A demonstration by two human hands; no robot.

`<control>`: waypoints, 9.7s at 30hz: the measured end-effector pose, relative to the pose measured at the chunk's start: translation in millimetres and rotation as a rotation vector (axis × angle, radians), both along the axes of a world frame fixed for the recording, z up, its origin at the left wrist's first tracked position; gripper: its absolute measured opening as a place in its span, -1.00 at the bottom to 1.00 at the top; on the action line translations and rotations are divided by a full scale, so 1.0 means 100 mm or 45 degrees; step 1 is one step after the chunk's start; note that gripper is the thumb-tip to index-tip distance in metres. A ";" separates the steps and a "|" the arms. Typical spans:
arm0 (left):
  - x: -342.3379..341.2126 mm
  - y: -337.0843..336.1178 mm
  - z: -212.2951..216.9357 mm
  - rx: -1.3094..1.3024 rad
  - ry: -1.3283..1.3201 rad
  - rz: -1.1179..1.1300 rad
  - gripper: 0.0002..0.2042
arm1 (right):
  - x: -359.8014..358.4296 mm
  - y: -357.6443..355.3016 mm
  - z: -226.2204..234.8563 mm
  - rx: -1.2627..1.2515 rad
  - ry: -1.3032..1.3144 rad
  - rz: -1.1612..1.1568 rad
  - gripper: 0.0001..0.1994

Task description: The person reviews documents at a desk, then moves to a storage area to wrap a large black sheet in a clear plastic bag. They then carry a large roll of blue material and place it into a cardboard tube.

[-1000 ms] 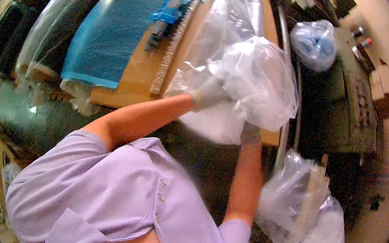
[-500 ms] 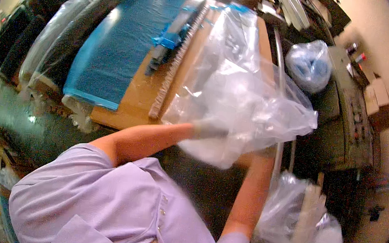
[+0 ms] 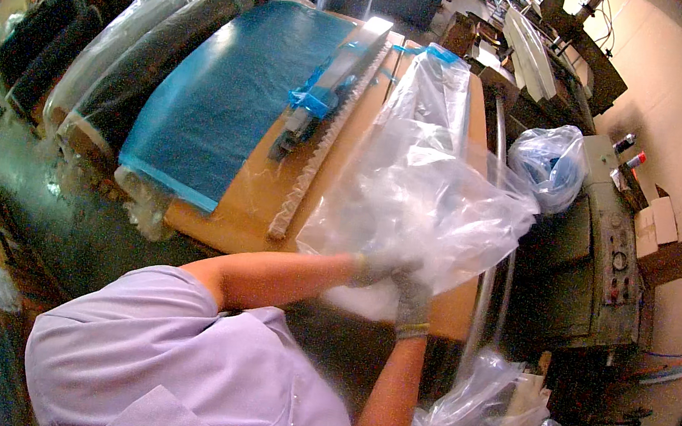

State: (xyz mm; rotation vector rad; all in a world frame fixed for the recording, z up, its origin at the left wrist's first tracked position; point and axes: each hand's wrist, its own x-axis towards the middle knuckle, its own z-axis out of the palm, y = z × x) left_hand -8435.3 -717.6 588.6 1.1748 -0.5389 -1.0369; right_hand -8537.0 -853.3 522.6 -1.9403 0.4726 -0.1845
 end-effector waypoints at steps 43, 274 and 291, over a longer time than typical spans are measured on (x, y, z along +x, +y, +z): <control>0.78 0.25 -0.19 0.814 -1.832 0.414 -0.84 | -0.07 0.21 -0.37 0.592 -0.598 -0.631 -0.55; 0.19 0.51 -0.77 0.646 -1.171 0.104 -0.46 | -0.53 -1.52 -1.29 1.009 -0.318 -0.599 -0.43; -0.53 6.01 -1.35 1.324 -0.483 1.726 -0.65 | -0.64 2.50 -1.06 -0.012 0.321 -0.426 -0.86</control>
